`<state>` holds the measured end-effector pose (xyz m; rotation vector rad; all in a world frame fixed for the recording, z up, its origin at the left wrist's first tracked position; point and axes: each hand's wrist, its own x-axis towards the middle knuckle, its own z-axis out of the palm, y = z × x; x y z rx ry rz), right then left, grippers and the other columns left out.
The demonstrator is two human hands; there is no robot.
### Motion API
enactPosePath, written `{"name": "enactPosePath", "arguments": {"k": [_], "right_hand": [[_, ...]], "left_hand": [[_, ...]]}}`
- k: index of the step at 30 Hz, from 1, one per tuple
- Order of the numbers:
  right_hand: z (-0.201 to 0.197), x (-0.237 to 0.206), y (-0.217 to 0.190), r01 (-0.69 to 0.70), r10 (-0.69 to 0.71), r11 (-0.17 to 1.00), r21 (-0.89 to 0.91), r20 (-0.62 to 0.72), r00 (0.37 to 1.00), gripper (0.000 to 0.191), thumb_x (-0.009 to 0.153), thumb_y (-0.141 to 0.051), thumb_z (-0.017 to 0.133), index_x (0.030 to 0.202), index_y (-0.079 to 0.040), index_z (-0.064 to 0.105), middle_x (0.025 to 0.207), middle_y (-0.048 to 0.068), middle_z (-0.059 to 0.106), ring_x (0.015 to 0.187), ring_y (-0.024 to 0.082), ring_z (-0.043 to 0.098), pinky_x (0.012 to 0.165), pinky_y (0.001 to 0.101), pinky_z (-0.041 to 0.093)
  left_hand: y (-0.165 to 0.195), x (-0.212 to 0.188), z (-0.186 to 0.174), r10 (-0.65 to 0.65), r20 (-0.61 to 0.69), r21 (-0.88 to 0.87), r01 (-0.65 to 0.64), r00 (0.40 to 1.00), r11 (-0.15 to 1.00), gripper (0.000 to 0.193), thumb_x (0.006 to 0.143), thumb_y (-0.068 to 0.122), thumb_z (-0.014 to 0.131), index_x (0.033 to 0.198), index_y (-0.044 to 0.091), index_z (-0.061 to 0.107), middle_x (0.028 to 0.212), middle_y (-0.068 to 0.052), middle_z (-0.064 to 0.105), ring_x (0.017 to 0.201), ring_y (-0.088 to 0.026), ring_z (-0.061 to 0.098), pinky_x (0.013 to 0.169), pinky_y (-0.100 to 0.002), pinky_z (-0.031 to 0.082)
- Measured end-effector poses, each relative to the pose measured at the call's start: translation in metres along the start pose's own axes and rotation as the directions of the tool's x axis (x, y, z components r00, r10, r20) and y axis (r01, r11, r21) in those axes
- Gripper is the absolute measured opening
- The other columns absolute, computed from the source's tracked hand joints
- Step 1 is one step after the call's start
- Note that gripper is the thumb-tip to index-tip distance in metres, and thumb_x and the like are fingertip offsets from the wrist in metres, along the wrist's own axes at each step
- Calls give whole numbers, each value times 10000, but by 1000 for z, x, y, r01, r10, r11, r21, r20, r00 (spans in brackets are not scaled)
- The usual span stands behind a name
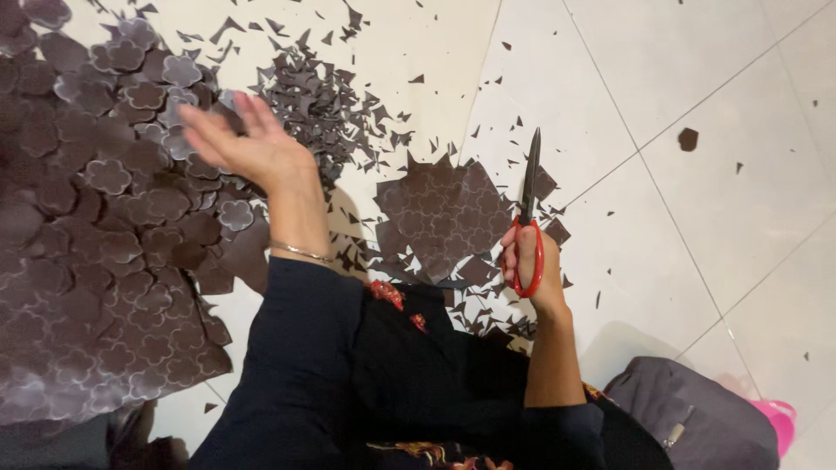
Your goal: The person sits on a tiled floor and uses red-handled scissors to cut flower-shaped pieces from a dark brown patterned sheet. Cut shapes and trimmings accumulate on the floor as the person repeatedly cuts, rotates, and repositions the sheet.
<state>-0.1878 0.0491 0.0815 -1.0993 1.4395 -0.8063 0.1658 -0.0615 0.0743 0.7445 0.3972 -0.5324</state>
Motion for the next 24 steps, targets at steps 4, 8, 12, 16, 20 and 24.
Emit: {"name": "enactPosePath", "arguments": {"k": [4, 8, 12, 16, 20, 24], "right_hand": [[2, 2, 1, -33, 33, 999, -22, -22, 999, 526, 1034, -530, 462, 921, -30, 579, 602, -12, 480, 485, 77, 475, 433, 238, 419], [-3, 5, 2, -157, 158, 987, 15, -135, 978, 412, 1024, -419, 497, 901, -33, 571, 598, -2, 480, 463, 90, 451, 413, 253, 388], [-6, 7, 4, -109, 101, 994, -26, -221, 970, 412, 1041, -424, 511, 888, -46, 570, 604, 19, 518, 493, 100, 501, 433, 259, 390], [-3, 6, 0, -74, 82, 996, 43, -255, 963, 412, 1040, -418, 543, 882, -40, 581, 648, 35, 595, 551, 120, 603, 523, 248, 491], [4, 6, -12, -94, 84, 995, -19, -303, 949, 315, 990, -356, 625, 910, -51, 619, 707, 49, 662, 619, 117, 662, 572, 233, 513], [8, 1, -21, -76, 72, 997, 2, -312, 947, 274, 935, -264, 742, 874, -41, 594, 740, 62, 688, 667, 106, 687, 592, 234, 531]], "left_hand": [[-44, -19, -10, -239, 194, 413, 142, 951, 900, 552, 830, 69, 714, 1349, 89, 525, 1163, -106, 604, 920, -174, 566, 693, -274, 513], [-100, -66, -40, -478, 607, 765, -304, 635, 567, 467, 814, 65, 740, 1263, 121, 625, 1251, -97, 589, 1054, -202, 571, 852, -342, 567], [-108, -99, -73, -666, 712, 420, -894, 220, 154, 661, 743, 173, 865, 1332, 113, 570, 1342, -156, 521, 1243, -354, 524, 1071, -496, 422], [-100, -115, -88, -756, 637, 93, -989, 150, -118, 909, 634, 85, 822, 1461, 116, 446, 1427, -195, 408, 1189, -419, 482, 921, -514, 443], [-98, -110, -79, -797, 557, 89, -970, 236, -225, 763, 721, -1, 740, 1440, 99, 506, 1298, -194, 497, 1101, -383, 512, 879, -482, 452], [-91, -100, -66, -639, 744, 151, -981, 195, -124, 243, 800, 49, 762, 1025, 99, 684, 1125, -117, 630, 1043, -313, 589, 930, -517, 442]]}}
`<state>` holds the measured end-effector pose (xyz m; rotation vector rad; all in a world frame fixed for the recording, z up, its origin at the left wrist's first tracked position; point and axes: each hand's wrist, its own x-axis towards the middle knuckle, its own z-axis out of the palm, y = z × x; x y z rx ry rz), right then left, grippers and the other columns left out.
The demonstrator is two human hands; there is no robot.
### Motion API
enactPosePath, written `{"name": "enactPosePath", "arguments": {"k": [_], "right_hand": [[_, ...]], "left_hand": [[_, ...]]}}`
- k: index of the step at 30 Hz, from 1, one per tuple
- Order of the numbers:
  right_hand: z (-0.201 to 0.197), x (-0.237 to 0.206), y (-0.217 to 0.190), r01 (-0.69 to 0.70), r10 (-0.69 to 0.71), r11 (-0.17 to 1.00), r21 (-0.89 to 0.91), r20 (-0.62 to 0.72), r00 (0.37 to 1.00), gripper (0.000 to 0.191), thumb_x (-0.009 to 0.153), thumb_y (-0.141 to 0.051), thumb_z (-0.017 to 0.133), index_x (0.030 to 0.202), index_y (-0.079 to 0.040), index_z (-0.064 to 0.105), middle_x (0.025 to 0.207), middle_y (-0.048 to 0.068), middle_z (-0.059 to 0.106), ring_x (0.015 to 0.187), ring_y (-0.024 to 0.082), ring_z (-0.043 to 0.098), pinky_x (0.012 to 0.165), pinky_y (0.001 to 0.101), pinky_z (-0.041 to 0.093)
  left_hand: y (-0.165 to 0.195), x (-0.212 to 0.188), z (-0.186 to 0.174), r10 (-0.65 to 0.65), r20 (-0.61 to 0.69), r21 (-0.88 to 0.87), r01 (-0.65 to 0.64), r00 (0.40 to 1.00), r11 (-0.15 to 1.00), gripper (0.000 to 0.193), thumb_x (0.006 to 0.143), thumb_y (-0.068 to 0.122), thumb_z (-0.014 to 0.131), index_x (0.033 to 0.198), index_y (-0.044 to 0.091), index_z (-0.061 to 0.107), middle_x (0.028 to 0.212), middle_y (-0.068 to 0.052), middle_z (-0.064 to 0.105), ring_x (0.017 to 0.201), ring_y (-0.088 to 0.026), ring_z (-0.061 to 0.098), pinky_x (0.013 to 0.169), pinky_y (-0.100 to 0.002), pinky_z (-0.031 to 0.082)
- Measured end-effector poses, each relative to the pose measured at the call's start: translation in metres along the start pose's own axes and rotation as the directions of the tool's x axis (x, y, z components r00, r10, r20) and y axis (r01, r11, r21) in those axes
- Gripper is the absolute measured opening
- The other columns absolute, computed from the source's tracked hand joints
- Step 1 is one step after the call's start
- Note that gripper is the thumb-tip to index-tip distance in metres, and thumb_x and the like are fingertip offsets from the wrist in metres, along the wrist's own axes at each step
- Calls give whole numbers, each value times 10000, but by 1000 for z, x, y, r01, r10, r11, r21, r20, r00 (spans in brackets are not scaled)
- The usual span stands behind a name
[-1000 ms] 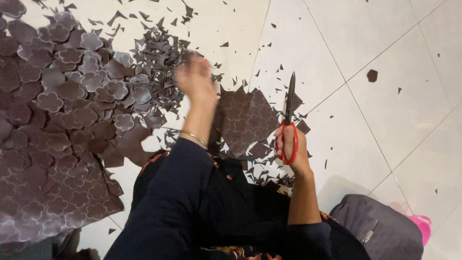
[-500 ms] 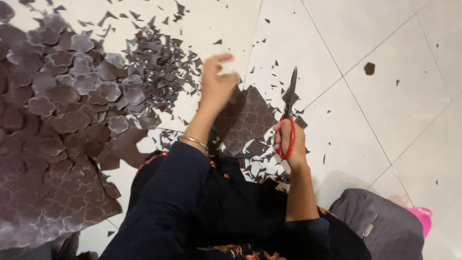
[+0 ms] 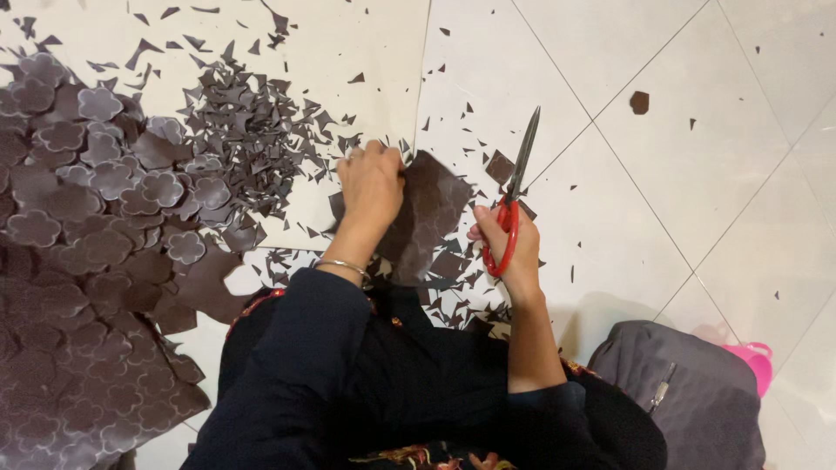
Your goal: The person sits on a tiled floor and uses red-handled scissors to cut flower-shaped pieces from a dark brown patterned sheet. Cut shapes and trimmings accumulate on the floor as the person repeatedly cuts, rotates, and repositions the sheet.
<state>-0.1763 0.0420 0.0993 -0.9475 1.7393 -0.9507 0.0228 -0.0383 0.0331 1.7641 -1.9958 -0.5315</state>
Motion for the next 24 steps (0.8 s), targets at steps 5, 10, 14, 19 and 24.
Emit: {"name": "enactPosePath", "arguments": {"k": [5, 10, 14, 19, 24], "right_hand": [[-2, 0, 7, -48, 44, 987, -152, -29, 999, 318, 923, -258, 790, 875, -26, 578, 733, 87, 642, 614, 151, 589, 539, 276, 456], [-2, 11, 24, 146, -149, 986, -81, -33, 988, 308, 885, -229, 818, 959, -69, 566, 1001, -9, 665, 847, 82, 663, 701, 201, 562], [-3, 16, 26, -8, 12, 995, 96, -44, 999, 290, 912, -179, 785, 966, -80, 518, 836, 44, 607, 752, 127, 647, 620, 218, 513], [-2, 12, 22, -38, 96, 913, 406, -123, 988, 273, 865, -27, 730, 945, -108, 482, 807, 67, 634, 698, 175, 680, 540, 250, 480], [-14, 12, 22, 343, -258, 909, 236, -329, 908, 286, 890, 58, 713, 978, -78, 478, 943, 58, 596, 770, 123, 628, 669, 234, 532]], "left_hand": [[-3, 8, -18, 40, -226, -482, -147, 973, 864, 208, 822, 66, 820, 952, 75, 658, 1032, -85, 665, 975, -308, 611, 907, -402, 478], [-2, 16, -29, -46, -127, -874, -90, 991, 477, 148, 981, 61, 728, 1076, 36, 617, 999, -41, 672, 935, -147, 641, 844, -285, 530], [7, 15, -25, -116, 180, -980, 168, 977, -108, 134, 981, 92, 659, 1079, 64, 571, 978, -45, 723, 844, -103, 680, 741, -271, 580], [9, 15, -19, -20, 208, -970, 204, 978, -135, 156, 968, 69, 698, 1104, 57, 623, 1019, -73, 726, 895, -116, 687, 801, -272, 587], [-6, 15, -16, 190, 498, -835, 527, 846, -159, 314, 844, 166, 780, 1099, 16, 675, 1021, -122, 752, 910, -207, 742, 812, -391, 621]]}}
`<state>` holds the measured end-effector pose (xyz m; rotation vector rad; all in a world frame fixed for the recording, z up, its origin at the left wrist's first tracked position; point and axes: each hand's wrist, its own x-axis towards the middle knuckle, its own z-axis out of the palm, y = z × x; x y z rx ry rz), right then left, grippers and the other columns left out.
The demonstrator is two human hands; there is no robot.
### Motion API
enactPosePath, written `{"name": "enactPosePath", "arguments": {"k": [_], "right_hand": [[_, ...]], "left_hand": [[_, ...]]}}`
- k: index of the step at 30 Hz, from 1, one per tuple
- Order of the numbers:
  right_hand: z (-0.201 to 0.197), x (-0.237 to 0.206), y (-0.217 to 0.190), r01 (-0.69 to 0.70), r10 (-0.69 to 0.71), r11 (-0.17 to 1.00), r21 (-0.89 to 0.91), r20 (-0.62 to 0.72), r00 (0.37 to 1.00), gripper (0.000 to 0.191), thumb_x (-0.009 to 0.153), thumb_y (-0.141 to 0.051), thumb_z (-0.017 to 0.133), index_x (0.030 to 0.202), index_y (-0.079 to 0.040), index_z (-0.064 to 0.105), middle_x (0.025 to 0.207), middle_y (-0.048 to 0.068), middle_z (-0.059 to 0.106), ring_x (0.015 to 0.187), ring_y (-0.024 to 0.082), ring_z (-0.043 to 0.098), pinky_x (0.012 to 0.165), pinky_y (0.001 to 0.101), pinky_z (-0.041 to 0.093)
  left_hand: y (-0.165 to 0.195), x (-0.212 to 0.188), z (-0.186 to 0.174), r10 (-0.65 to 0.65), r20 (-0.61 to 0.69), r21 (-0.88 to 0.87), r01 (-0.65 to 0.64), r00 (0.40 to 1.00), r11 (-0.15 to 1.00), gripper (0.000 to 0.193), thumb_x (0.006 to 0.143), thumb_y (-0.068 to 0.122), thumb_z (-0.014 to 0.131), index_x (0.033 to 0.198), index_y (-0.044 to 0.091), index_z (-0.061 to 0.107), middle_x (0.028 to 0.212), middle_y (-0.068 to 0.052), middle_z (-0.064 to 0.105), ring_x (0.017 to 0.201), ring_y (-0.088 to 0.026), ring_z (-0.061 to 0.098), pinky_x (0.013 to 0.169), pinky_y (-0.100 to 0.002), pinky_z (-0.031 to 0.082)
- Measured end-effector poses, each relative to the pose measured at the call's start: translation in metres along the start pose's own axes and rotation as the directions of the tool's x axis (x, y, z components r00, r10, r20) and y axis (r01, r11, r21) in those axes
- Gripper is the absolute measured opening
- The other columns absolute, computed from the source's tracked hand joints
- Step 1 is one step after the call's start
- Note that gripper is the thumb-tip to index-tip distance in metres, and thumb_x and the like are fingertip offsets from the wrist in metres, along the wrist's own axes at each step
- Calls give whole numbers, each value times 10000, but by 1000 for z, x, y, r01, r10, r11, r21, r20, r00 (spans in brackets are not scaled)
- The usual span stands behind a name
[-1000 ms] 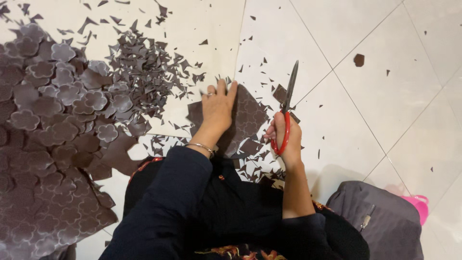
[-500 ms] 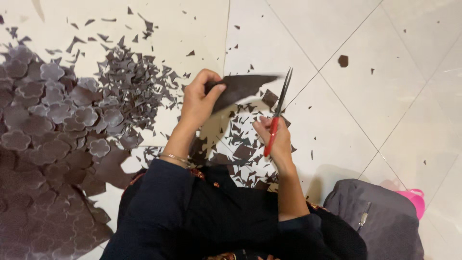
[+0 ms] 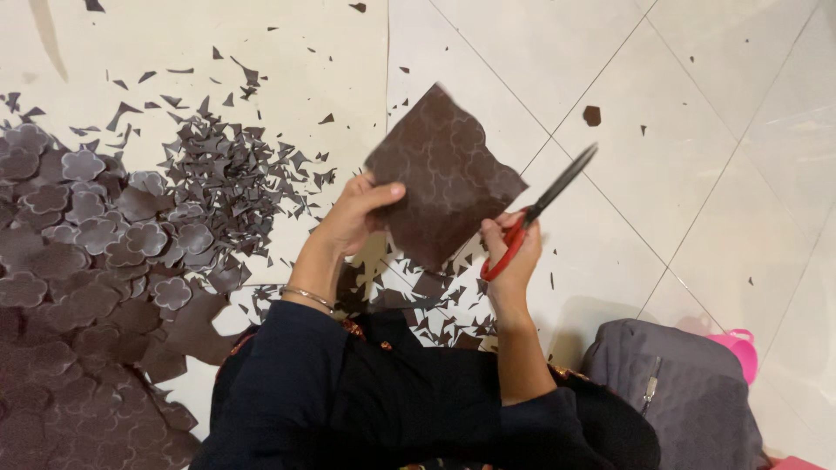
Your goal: The person sits on a tiled floor and uses red-handled scissors to cut flower-shaped pieces from a dark brown patterned sheet. Cut shapes and trimmings accumulate on the floor as the person repeatedly cuts, rotates, and repositions the sheet.
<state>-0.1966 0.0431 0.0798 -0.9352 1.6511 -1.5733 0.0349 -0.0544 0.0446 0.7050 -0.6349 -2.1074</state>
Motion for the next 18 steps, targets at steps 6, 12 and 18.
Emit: {"name": "enactPosePath", "arguments": {"k": [6, 12, 18], "right_hand": [[-12, -2, 1, 265, -265, 964, -4, -17, 964, 255, 921, 44, 696, 1016, -71, 488, 1114, 84, 604, 841, 94, 585, 720, 237, 501], [-14, -1, 4, 229, -226, 967, -111, 38, 973, 290, 930, 63, 731, 1021, -59, 485, 1137, 88, 559, 1071, 95, 557, 967, 262, 488], [-28, 5, -4, 339, -344, 935, -106, -26, 939, 312, 917, 96, 709, 1047, -71, 481, 1087, 68, 529, 917, 84, 507, 847, 240, 458]], "left_hand": [[-4, -7, -5, -103, 98, 85, 95, 990, 992, 665, 783, 196, 822, 1369, 40, 549, 1266, -168, 671, 1159, -258, 663, 1007, -403, 547], [-11, -3, 12, -152, 55, 562, 95, 987, 822, 799, 860, 366, 742, 1507, 8, 436, 1329, -231, 630, 1198, -320, 619, 994, -435, 533], [0, -11, -9, -113, 454, 247, -3, 884, 969, 927, 828, 345, 811, 1552, -20, 361, 1513, -166, 506, 1379, -257, 493, 1110, -409, 435]]}}
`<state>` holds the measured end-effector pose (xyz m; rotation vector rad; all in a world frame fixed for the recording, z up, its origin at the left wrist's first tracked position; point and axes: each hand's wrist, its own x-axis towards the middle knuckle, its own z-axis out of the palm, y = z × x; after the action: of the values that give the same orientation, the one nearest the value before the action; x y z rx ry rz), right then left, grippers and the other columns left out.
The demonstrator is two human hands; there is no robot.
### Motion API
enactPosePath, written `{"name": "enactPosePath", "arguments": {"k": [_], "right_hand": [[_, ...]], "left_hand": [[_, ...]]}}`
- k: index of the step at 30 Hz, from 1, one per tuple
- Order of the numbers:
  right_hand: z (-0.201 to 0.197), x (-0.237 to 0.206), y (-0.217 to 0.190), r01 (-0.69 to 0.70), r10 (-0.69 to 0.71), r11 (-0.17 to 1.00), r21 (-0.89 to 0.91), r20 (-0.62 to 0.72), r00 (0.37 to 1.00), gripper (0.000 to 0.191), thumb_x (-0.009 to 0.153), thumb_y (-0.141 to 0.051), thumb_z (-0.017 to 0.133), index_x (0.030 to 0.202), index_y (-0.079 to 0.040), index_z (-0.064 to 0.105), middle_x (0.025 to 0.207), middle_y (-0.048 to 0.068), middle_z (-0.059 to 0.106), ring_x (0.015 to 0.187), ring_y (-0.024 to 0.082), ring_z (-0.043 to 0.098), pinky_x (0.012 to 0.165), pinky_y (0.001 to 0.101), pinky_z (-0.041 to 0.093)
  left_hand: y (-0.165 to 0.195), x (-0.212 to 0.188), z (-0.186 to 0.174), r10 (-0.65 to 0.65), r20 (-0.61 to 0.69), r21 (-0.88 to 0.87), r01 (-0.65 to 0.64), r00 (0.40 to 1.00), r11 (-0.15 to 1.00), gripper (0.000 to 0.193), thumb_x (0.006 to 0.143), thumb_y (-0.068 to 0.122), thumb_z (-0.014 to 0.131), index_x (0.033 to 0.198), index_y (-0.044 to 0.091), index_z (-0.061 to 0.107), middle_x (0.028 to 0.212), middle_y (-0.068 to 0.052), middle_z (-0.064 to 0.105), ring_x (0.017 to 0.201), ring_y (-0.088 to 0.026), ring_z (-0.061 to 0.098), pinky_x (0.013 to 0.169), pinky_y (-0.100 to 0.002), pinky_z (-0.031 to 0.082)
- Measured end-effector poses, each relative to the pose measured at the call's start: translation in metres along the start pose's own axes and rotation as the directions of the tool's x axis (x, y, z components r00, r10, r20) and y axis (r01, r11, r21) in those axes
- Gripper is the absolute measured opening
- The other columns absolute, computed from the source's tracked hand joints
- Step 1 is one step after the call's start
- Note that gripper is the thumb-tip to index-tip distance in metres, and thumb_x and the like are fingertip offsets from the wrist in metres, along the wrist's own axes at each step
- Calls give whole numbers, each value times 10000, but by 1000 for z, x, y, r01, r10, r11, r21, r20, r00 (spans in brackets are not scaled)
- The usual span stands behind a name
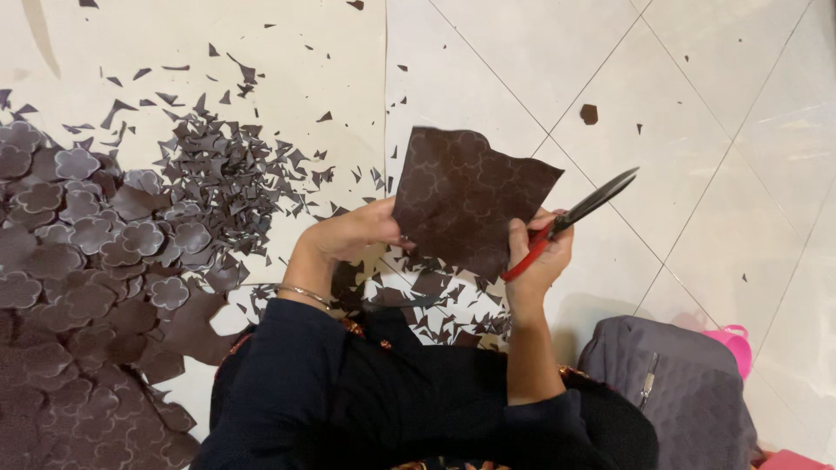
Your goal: The person sits on a tiled floor and uses red-handled scissors to cut flower-shaped pieces from a dark brown patterned sheet. Cut shapes and trimmings accumulate on the floor as the person repeatedly cuts, rotates, and repositions the sheet.
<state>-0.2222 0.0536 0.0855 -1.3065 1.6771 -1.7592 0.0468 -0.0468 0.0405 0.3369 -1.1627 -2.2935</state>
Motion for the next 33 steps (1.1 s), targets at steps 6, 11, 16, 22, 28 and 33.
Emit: {"name": "enactPosePath", "arguments": {"k": [6, 11, 16, 22, 28, 33], "right_hand": [[5, -5, -13, 154, -151, 985, -72, 45, 988, 294, 957, 130, 691, 1081, -45, 489, 1150, 115, 640, 1004, 101, 568, 1135, 258, 417], [11, -4, -29, 179, -178, 983, -48, 34, 984, 263, 939, 85, 687, 1022, -49, 476, 1156, 167, 659, 945, 125, 617, 1012, 308, 427], [17, -2, -28, 70, -70, 998, 10, 62, 996, 256, 976, 27, 658, 1034, -69, 427, 1307, 200, 607, 1081, 126, 611, 995, 287, 504], [17, -1, -6, -314, 293, 935, 164, 140, 946, 255, 1006, -22, 708, 1039, -84, 462, 891, 27, 529, 744, 76, 515, 654, 219, 434], [19, -9, -15, -298, 295, 954, 12, 103, 950, 287, 950, 14, 729, 1032, -88, 473, 824, -3, 515, 641, 67, 514, 553, 217, 411], [18, -2, -33, -268, 268, 963, 17, 17, 963, 276, 902, 29, 686, 1001, -96, 460, 795, -14, 502, 508, 37, 455, 408, 205, 363]], "left_hand": [[-9, 5, -2, -259, -223, 32, 272, 940, 962, 669, 788, 283, 768, 1368, 10, 576, 1273, -195, 688, 1147, -269, 658, 974, -348, 530], [-12, 14, 3, -205, -265, 358, 293, 942, 887, 382, 933, 255, 677, 1133, -67, 632, 1087, -159, 687, 1046, -234, 688, 928, -322, 576], [-8, 20, 12, -48, -471, 221, 171, 881, 960, 308, 928, 169, 617, 1201, 27, 639, 1071, -50, 686, 979, -181, 644, 850, -330, 541], [-7, 27, 18, -114, -472, -159, 43, 874, 986, 290, 930, 191, 625, 1190, 64, 604, 1090, -51, 689, 989, -184, 676, 861, -353, 589], [-15, 22, 21, -61, -376, 200, 145, 925, 969, 542, 909, 243, 745, 1353, -13, 569, 1253, -149, 634, 1116, -250, 577, 946, -415, 476], [-15, 11, 4, -79, -256, 4, 82, 963, 997, 790, 806, 296, 786, 1468, 50, 433, 1394, -157, 618, 1304, -243, 576, 1081, -415, 456]]}}
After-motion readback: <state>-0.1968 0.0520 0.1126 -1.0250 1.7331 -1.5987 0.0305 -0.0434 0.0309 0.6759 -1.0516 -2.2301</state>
